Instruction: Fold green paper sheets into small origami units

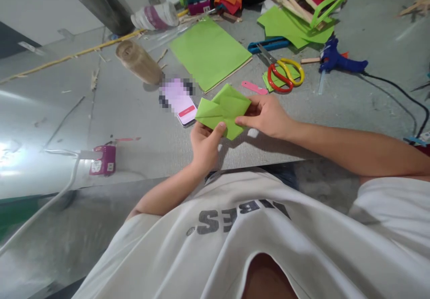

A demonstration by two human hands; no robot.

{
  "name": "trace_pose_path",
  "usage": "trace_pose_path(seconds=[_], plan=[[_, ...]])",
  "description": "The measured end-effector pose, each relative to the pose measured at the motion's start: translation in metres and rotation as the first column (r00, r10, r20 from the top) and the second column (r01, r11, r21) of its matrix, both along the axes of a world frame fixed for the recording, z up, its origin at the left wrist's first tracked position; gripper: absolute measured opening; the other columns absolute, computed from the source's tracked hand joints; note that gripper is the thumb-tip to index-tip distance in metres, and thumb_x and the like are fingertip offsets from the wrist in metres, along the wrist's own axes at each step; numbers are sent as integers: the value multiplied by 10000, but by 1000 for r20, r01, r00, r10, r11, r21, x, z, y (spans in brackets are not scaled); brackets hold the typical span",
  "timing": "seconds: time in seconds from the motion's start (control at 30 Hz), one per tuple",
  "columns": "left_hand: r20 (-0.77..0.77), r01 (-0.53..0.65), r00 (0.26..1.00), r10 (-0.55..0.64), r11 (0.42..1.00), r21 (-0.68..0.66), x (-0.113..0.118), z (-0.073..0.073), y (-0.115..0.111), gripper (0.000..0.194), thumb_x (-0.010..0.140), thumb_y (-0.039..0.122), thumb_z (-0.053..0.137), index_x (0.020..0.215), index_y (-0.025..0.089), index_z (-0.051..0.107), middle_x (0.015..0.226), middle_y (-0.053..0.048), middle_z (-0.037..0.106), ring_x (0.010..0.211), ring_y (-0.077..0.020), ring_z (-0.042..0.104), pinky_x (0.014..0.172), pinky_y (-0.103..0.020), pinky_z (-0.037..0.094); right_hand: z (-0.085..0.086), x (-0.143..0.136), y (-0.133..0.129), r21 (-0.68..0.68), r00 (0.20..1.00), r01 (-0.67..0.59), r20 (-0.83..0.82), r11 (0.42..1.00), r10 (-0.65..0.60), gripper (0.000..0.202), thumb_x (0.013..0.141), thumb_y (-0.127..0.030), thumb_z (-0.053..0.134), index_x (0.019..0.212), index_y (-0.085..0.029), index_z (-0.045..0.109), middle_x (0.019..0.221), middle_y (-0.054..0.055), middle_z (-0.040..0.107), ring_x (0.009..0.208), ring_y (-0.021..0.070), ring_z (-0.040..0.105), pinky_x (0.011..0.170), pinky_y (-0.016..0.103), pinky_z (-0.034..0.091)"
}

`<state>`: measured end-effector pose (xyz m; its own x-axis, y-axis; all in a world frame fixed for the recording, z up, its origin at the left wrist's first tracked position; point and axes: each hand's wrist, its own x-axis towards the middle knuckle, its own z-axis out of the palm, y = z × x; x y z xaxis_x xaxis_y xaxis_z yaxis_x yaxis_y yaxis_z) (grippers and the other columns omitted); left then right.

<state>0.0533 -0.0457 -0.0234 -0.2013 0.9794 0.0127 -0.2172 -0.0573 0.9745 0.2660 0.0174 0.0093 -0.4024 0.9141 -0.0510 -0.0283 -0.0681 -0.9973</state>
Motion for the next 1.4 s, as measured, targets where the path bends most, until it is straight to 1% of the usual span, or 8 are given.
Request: trace_pose_path(seconds=[0.13, 0.2, 0.33, 0.43, 0.57, 0.83, 1.17, 1.4], plan=[[-310, 121, 944, -111, 992, 15, -45, 14, 25, 742, 846, 580, 1129, 1423, 323, 740, 1275, -66, 916, 1074, -249, 885, 933, -380, 747, -2, 21, 31, -49, 957, -211, 192, 976, 217, 336, 701, -238, 1143, 903, -242, 875, 955, 51, 925, 896, 271, 856, 815, 390, 702], [-532, 224, 820, -211, 974, -41, -60, 25, 37, 602, 883, 442, 1050, 1393, 294, 765, 1259, -75, 904, 1082, -253, 869, 958, -399, 733, -1, 27, 38, -96, 891, -285, 340, 954, 300, 355, 729, -144, 1102, 975, -248, 867, 868, 14, 872, 819, 249, 813, 760, 369, 627], [-745, 403, 516, -422, 887, -224, -61, 35, 49, 551, 890, 321, 950, 1418, 252, 806, 1176, -57, 892, 1050, -262, 848, 1004, -444, 725, 7, 25, 32, -4, 735, -275, 644, 961, 213, 473, 810, -84, 1019, 1198, -271, 823, 858, -48, 803, 810, 215, 750, 793, 350, 518], [-780, 443, 437, -449, 862, -248, -53, 28, 49, 572, 909, 274, 893, 1471, 259, 794, 1162, -44, 894, 1048, -263, 841, 1026, -451, 726, 13, 21, 24, 113, 622, -288, 777, 951, 96, 446, 869, -140, 997, 1264, -246, 819, 986, -2, 827, 883, 220, 726, 842, 360, 475], [-811, 458, 429, -398, 869, -184, -51, 15, 47, 416, 933, 295, 882, 1340, 243, 810, 1169, -65, 892, 1030, -269, 816, 992, -455, 717, 10, 20, 21, 190, 572, -317, 820, 929, 28, 472, 877, -211, 1013, 1313, -231, 832, 1129, 51, 850, 951, 244, 713, 864, 376, 453], [-772, 429, 551, -317, 901, -64, -56, 1, 39, 587, 979, 251, 818, 1556, 209, 723, 1252, -77, 893, 841, -181, 696, 852, -378, 665, 3, 23, 23, 243, 656, -289, 755, 926, 6, 585, 856, -279, 1072, 1402, -261, 861, 1203, 70, 865, 1068, 322, 768, 969, 455, 548], [-795, 517, 467, -388, 849, -111, -54, 10, 43, 170, 959, 145, 733, 1092, 239, 782, 991, -29, 807, 811, -205, 683, 846, -389, 629, 2, 25, 23, 143, 724, -151, 689, 978, 11, 582, 750, -415, 1205, 1151, -294, 801, 982, 6, 817, 905, 266, 734, 869, 449, 571], [-807, 480, 489, -332, 875, -69, -56, 2, 40, 432, 957, 146, 775, 1373, 248, 711, 1190, -48, 836, 843, -193, 703, 845, -386, 633, 5, 23, 17, 143, 741, -142, 672, 979, 9, 563, 809, -468, 1173, 1188, -298, 792, 987, 9, 826, 912, 272, 753, 882, 455, 589]])
